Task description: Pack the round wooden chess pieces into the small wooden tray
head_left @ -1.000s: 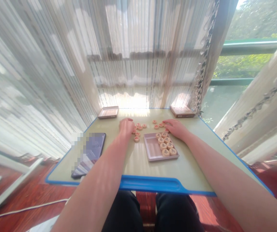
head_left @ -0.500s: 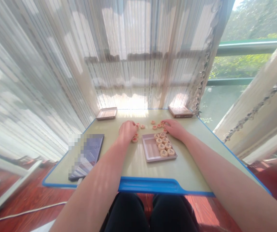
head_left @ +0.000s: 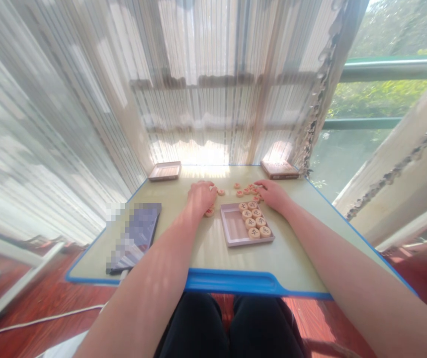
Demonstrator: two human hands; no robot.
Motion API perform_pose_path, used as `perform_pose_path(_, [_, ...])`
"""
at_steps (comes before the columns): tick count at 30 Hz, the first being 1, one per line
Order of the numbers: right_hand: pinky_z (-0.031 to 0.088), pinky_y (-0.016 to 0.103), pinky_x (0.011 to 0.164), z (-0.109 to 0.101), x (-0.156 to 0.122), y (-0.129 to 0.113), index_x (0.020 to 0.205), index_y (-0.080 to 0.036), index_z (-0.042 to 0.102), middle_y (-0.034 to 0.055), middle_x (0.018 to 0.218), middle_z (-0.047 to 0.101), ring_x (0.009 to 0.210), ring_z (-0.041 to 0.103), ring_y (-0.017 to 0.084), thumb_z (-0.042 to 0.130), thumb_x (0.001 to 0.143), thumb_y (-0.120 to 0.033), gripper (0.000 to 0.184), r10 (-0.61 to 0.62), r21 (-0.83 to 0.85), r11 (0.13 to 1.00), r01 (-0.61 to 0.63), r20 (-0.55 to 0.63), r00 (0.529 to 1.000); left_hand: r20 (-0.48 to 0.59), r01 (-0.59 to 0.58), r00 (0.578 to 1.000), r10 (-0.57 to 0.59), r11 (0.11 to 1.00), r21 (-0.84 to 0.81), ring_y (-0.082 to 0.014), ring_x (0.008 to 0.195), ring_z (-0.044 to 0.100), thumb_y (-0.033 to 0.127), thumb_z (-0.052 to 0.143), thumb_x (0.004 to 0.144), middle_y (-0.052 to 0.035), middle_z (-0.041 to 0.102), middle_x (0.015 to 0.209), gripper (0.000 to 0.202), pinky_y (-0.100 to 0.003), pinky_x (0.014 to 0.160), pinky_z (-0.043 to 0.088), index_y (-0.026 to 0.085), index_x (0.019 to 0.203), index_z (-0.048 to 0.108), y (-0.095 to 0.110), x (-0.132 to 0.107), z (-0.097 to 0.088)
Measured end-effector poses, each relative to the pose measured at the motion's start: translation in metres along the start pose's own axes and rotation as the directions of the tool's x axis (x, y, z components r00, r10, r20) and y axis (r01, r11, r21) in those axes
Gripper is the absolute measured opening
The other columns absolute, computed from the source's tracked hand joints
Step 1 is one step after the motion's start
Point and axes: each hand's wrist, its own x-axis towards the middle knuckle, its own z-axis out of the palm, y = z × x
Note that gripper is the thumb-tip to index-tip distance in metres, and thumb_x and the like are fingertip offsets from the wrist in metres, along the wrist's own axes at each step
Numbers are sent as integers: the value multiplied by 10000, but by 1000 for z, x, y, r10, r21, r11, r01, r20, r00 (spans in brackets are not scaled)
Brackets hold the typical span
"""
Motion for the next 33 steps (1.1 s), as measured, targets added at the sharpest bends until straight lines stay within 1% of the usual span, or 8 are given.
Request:
perform_pose_path(3, [449,329,874,1,0,1,1140,-145,658,118,1094,673,968,608,217,449,854,-189,357,-1,7,1000,1,4,1000,52,-53,997,51,998,33,-254,1181,534,295,388,913,-57,603,1293,397,-349,994,418,229,1224,625,6,-2,-4])
perform_pose_path(7, [457,333,863,1,1,2,1140,-146,657,119,1083,675,949,617,216,453,860,-213,352,-3,18,1000,3,9,1000,148,-101,985,85,990,102,-241,1062,612,290,403,910,-49,700,1119,339,-327,914,450,244,1082,692,10,-4,-4])
perform_pose_path(16, [424,370,979,3,2,4,1104,-143,667,123,1168,651,1102,576,233,456,851,-196,334,-61,1,998,61,-13,998,10,-117,993,117,992,-54,-237,993,638,216,493,841,-76,711,1067,335,-319,891,462,188,1126,668,3,1,2])
perform_pose_path(20, [395,437,1027,3,0,2,1084,-154,677,125,1188,642,1140,550,261,478,847,-207,314,-202,-90,977,193,-97,975,-92,-191,980,174,952,-239,-191,874,652,189,564,788,-65,705,1020,305,-287,844,485,170,1071,676,10,-1,-3])
perform_pose_path(23, [382,484,1037,-1,-8,-8,1087,-174,681,118,1209,631,1137,540,282,506,853,-249,302,-391,-152,917,370,-150,908,-102,-183,983,155,904,-387,-154,745,643,188,635,733,-67,695,999,266,-282,785,502,153,990,695,15,-2,-4])
perform_pose_path(26, [429,464,994,-6,-21,-26,1106,-204,668,93,1169,648,1095,554,263,513,862,-266,296,-533,-124,846,518,-191,824,-33,-118,992,122,805,-582,-155,708,641,217,684,697,-60,699,914,262,-289,729,515,142,947,697,17,-4,-5])
perform_pose_path(28, [446,458,965,-8,-31,-38,1112,-215,664,82,1134,660,1069,559,258,520,868,-275,290,-589,-126,808,576,-182,787,32,-53,993,110,687,-725,-154,690,644,234,708,682,-62,696,894,307,-295,700,525,129,970,688,18,-5,-5])
perform_pose_path(33, [463,437,921,-14,-46,-59,1105,-227,665,71,1087,677,1024,567,254,541,864,-249,271,-637,-156,771,618,-154,756,184,127,970,158,315,-940,-156,738,669,212,770,646,-74,703,864,374,-344,809,543,98,987,663,23,-8,-9])
